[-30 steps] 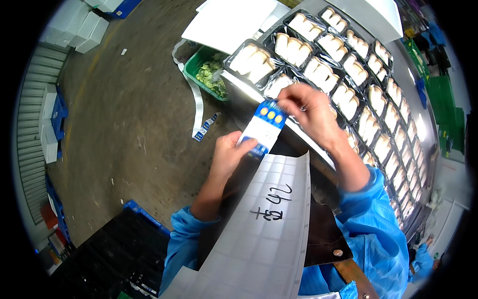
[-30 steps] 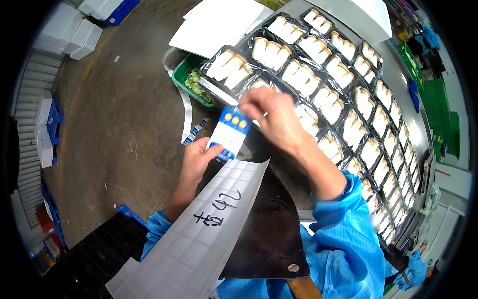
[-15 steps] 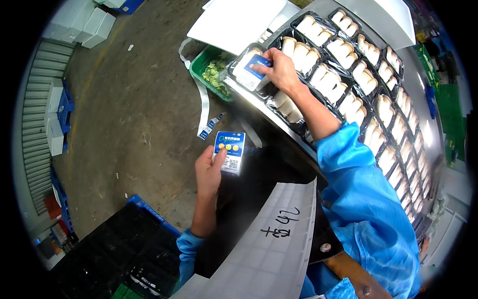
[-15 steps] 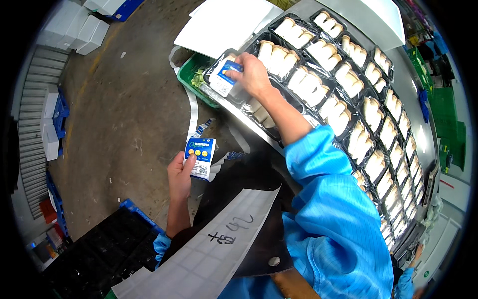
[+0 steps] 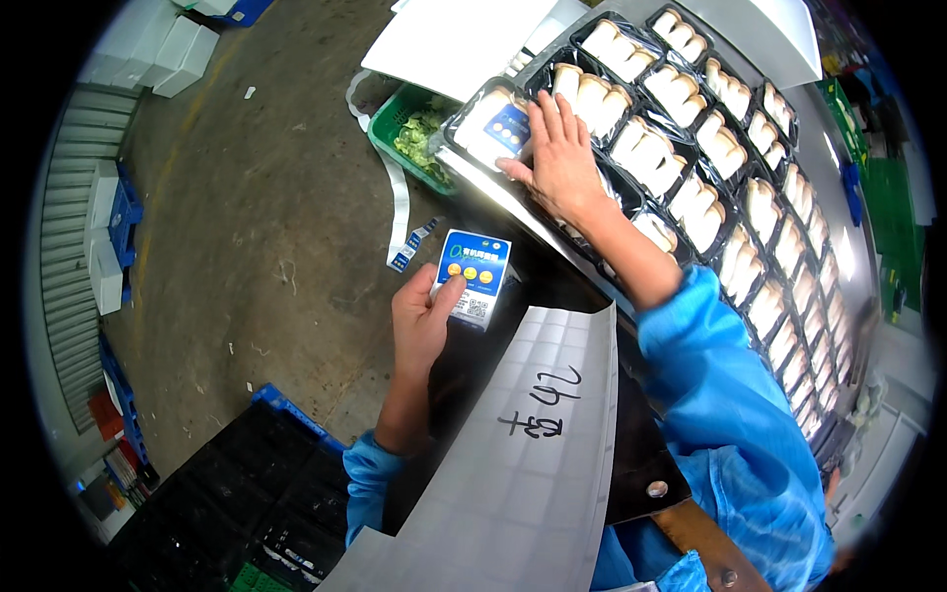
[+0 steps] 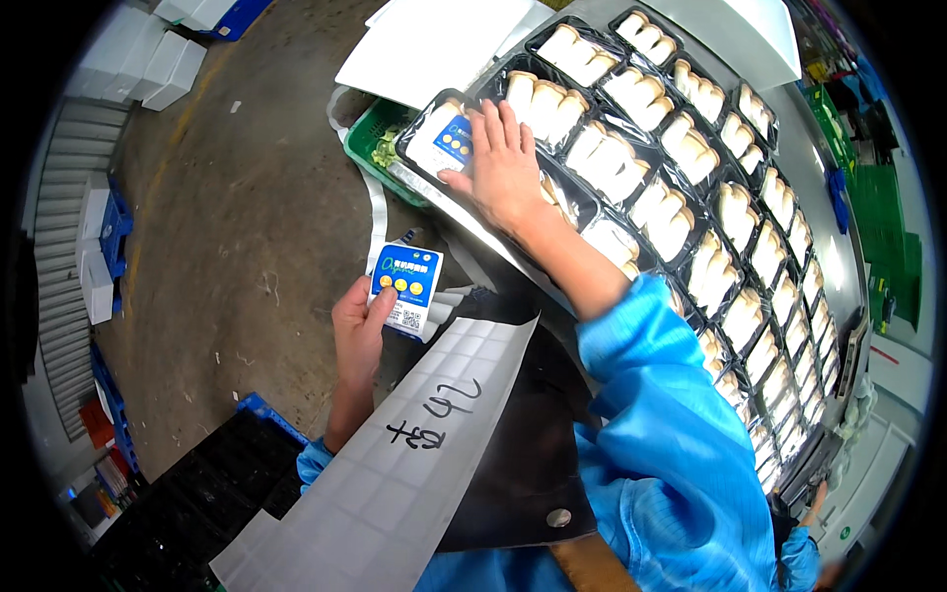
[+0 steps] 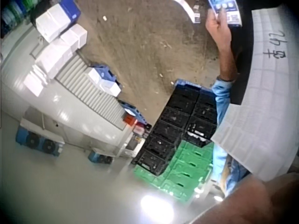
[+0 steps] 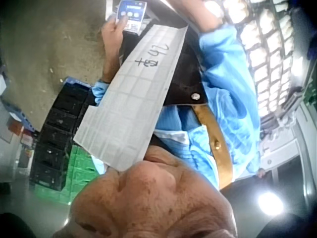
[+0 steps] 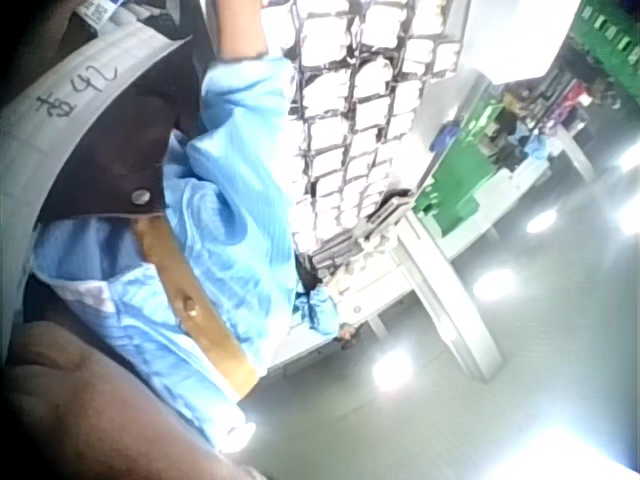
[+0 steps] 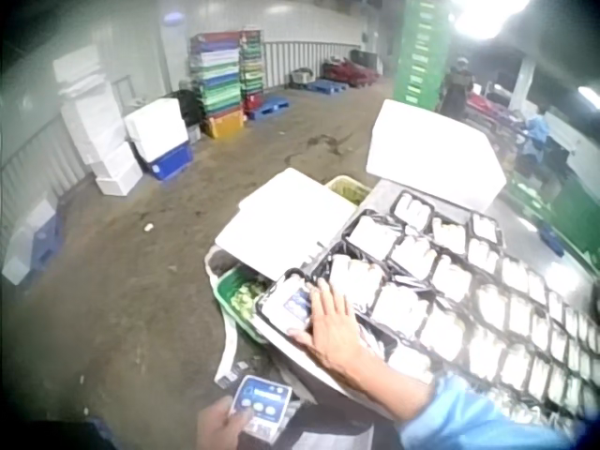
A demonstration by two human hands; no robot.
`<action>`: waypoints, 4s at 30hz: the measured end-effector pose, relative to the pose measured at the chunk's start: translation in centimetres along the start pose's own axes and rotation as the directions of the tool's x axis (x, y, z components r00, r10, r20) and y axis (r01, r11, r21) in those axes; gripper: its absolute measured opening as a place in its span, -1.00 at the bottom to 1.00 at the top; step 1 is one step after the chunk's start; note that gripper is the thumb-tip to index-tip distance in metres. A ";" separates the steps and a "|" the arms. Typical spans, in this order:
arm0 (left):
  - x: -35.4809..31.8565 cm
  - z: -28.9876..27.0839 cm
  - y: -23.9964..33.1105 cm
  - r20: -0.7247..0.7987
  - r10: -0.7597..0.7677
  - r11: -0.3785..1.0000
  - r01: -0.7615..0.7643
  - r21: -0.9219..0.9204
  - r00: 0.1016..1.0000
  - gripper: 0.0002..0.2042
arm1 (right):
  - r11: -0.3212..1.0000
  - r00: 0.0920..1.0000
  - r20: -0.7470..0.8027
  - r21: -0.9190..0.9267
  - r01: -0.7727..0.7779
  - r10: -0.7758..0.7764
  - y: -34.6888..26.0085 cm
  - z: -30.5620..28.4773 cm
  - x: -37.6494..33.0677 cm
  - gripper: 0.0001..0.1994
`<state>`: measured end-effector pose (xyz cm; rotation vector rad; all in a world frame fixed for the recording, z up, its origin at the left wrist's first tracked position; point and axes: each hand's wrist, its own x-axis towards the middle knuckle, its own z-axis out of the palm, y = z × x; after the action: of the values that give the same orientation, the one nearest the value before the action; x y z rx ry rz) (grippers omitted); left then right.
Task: The person applies labels to several plastic-wrapped trays of mushrooms on a stainless steel table, places the trays into a white container, and then puts a lid on the container.
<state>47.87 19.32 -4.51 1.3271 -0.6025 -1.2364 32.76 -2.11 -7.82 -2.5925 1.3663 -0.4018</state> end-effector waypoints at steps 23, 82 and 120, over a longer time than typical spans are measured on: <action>0.0 1.7 -1.8 0.225 -0.122 0.861 -0.010 0.508 0.967 -0.82 | 0.820 0.986 0.105 0.548 -0.163 0.126 1.5 -7.7 -12.0 -0.84; 3.0 20.8 -5.1 0.466 -0.277 0.891 0.043 0.451 0.840 -0.82 | 0.867 0.961 0.092 0.416 -0.275 0.261 13.6 -14.8 -21.1 -0.87; 7.6 12.3 -0.4 0.223 -0.116 0.911 0.014 0.413 0.968 -0.87 | 0.954 0.954 0.042 0.004 -0.299 0.298 21.1 -6.5 -5.6 -0.32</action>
<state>39.10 7.85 -4.41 1.5597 -1.0447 -1.3890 11.27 -9.49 -8.56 -2.3175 1.7012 -0.3039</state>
